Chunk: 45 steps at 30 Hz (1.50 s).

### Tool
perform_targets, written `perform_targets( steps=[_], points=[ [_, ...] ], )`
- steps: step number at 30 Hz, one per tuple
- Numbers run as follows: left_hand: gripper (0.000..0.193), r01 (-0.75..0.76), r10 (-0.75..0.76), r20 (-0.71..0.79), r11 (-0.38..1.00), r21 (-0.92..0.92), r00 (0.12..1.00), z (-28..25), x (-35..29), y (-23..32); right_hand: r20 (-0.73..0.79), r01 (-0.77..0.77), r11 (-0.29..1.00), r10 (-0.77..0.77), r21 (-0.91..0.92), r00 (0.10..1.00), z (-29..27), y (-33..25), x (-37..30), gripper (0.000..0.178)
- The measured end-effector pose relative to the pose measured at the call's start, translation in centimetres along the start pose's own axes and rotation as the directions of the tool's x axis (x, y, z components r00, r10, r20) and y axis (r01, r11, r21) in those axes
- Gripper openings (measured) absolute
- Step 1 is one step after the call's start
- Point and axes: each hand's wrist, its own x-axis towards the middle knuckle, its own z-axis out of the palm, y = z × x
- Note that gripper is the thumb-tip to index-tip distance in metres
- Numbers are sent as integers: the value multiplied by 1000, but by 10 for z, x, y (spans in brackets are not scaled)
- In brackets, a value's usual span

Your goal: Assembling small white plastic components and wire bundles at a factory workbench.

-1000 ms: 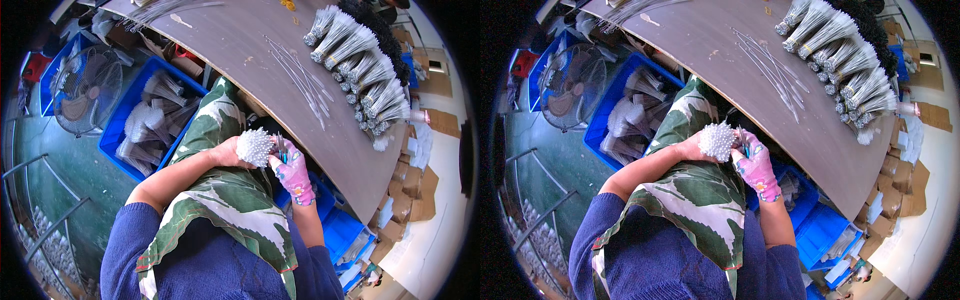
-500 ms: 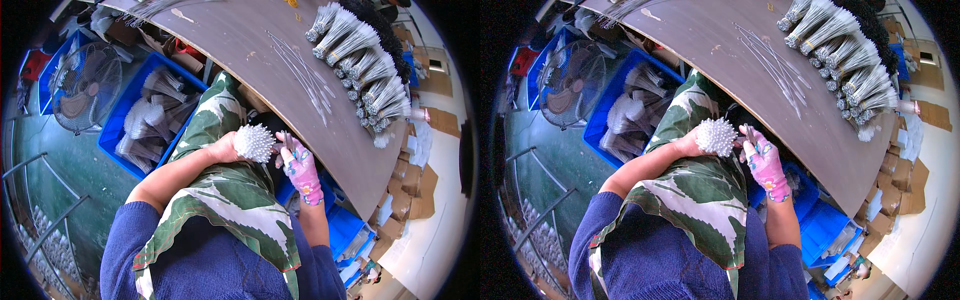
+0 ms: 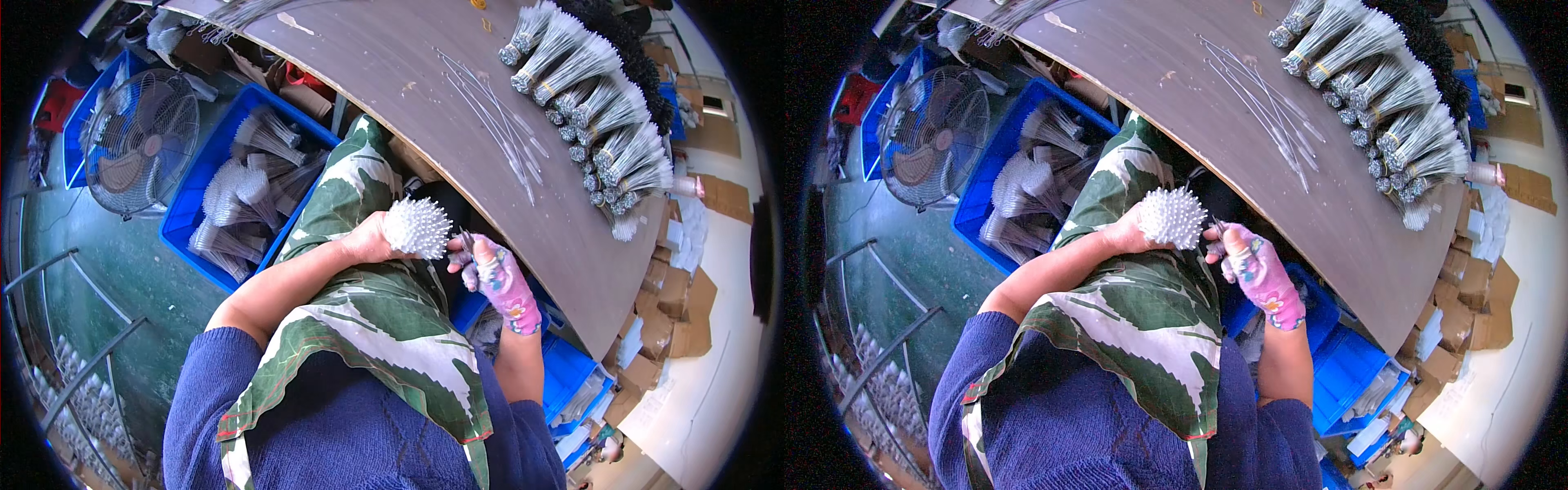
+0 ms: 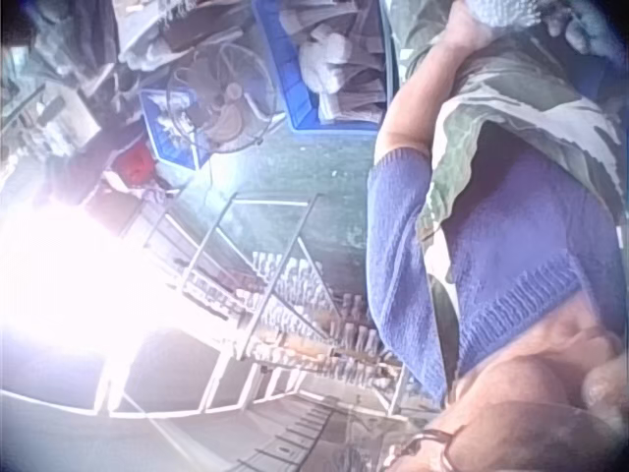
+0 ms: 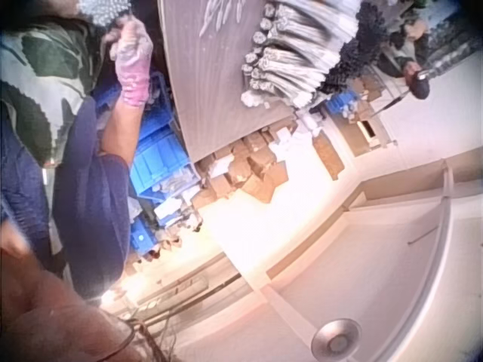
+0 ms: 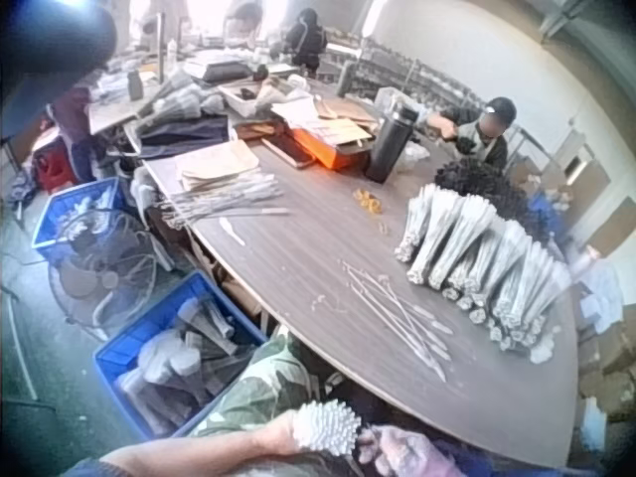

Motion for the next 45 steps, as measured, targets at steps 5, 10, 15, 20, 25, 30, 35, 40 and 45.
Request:
perform_targets(
  steps=[5, 10, 15, 20, 25, 30, 35, 40, 45],
  points=[
    [35, -50, 58, -126, 996, 70, 990, -1, 4, 5, 87, -74, 994, 81, -85, 993, -11, -13, -7, 38],
    [37, -119, 146, -106, 966, 228, 984, 0, 7, 0, 102, -19, 972, 44, -233, 994, -12, -23, -9, 34],
    [38, -105, 130, -116, 975, 197, 985, 0, 7, 3, 76, -34, 910, 71, -412, 995, -9, -30, -3, 32],
    [35, -94, 109, -129, 989, 112, 986, 2, 6, 1, 70, -40, 901, 78, -433, 995, -8, -30, 1, 31],
    [37, -38, 41, -132, 999, 24, 990, 5, 6, -2, 65, -27, 899, 62, -437, 996, -7, -32, 3, 31],
    [38, -16, 15, -172, 1000, -4, 985, 7, 5, -3, 68, -132, 951, 156, -280, 985, -3, -34, -4, 31],
    [38, 40, -53, -180, 997, -73, 982, 5, 6, 2, 99, -144, 951, 177, -273, 979, -2, -28, -3, 32],
    [36, 37, -60, -230, 994, -103, 971, -3, 12, 19, 143, -118, 989, 129, -85, 981, -4, -16, 1, 32],
    [39, 109, -176, -272, 964, -245, 946, -14, 30, 43, -109, 308, 951, -304, 20, 946, 3, -8, 7, 14]
  ],
)
